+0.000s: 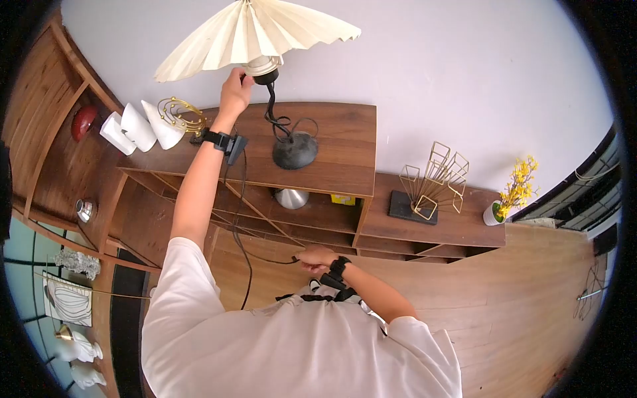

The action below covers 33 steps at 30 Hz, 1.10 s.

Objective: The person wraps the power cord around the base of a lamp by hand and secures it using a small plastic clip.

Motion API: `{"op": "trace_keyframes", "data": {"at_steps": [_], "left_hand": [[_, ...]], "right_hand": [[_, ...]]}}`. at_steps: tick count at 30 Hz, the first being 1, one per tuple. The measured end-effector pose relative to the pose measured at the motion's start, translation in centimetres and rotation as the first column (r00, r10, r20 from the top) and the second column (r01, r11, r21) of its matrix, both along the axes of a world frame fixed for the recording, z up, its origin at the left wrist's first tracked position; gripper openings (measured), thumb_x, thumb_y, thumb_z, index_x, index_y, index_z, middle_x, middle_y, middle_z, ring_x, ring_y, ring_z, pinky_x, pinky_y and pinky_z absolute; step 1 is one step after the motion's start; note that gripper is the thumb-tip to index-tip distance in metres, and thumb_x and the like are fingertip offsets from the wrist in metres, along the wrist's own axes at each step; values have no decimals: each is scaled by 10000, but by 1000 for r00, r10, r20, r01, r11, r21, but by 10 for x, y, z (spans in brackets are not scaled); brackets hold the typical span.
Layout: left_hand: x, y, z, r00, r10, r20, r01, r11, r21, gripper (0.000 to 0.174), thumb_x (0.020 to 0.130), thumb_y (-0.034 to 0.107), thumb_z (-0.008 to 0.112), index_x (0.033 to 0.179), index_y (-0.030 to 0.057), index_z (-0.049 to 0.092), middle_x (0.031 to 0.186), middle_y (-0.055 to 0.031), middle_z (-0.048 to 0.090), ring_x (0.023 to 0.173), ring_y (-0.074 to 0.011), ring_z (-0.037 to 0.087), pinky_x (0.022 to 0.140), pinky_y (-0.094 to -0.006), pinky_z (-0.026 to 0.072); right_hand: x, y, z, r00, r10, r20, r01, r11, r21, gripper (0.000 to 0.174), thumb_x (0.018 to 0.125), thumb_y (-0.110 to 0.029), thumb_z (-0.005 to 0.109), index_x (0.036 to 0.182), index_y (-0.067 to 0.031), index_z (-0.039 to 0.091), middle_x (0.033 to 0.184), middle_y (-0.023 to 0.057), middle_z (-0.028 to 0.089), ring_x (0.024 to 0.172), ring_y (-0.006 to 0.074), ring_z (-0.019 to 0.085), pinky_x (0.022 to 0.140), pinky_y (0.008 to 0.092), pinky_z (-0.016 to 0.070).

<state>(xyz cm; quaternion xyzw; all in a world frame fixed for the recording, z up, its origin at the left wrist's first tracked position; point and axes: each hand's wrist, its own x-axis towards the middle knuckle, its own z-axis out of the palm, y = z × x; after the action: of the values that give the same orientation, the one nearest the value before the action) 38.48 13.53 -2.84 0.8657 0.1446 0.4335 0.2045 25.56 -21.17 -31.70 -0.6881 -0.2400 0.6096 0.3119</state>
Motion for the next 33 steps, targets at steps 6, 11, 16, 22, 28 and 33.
{"op": "trace_keyframes", "data": {"at_steps": [6, 11, 16, 22, 28, 33], "left_hand": [[14, 10, 0, 997, 83, 2, -82, 992, -98, 247, 998, 196, 602, 1134, -9, 613, 974, -189, 747, 963, -345, 721, 880, -410, 537], [12, 20, 2, 998, 58, 1, -57, 981, -184, 275, 1007, 242, 576, 1135, 6, 636, 1030, -197, 747, 1026, -396, 696, 893, -463, 527], [18, 37, -11, 997, 54, 54, -42, 979, -201, 254, 1004, 221, 580, 1116, 2, 639, 1020, -203, 734, 1012, -408, 683, 889, -465, 519], [29, 45, -27, 995, 16, 104, -10, 998, -55, 230, 973, 203, 616, 1062, -5, 659, 1020, -221, 701, 1003, -429, 647, 882, -496, 503], [42, 35, -38, 989, -61, 132, 76, 991, -113, 227, 961, 198, 634, 1040, -11, 673, 1024, -217, 715, 998, -417, 667, 882, -479, 516], [41, 11, -28, 990, -118, 79, 131, 974, -185, 267, 961, 130, 624, 1163, -46, 623, 1065, -197, 738, 962, -311, 720, 870, -388, 543]], "right_hand": [[-7, 12, 21, 1000, 3, 6, -3, 1000, -23, 511, 938, -458, 616, 779, 22, 689, 675, 92, 661, 543, 148, 637, 451, 265, 509], [-13, 16, 8, 999, 39, 22, -38, 998, -54, 450, 945, -356, 600, 845, 70, 707, 714, 118, 688, 484, 136, 585, 370, 280, 392], [3, 8, 43, 958, 283, 52, -284, 959, -6, 446, 991, -357, 566, 969, 61, 721, 834, 118, 729, 617, 153, 671, 500, 287, 502], [50, -45, 231, 845, 204, 494, -457, 755, 471, 320, 1002, -190, 568, 1276, -41, 641, 1030, 101, 754, 915, 179, 741, 853, 318, 572], [130, -29, 308, 773, -423, 472, -6, 740, 673, 231, 994, -62, 496, 1162, -27, 651, 798, 28, 700, 772, 112, 670, 737, 289, 547], [179, 32, 320, 422, -564, 709, -302, 650, 697, 355, 942, -34, 572, 1294, -66, 604, 1142, 131, 630, 1038, 257, 648, 913, 372, 544]]}}
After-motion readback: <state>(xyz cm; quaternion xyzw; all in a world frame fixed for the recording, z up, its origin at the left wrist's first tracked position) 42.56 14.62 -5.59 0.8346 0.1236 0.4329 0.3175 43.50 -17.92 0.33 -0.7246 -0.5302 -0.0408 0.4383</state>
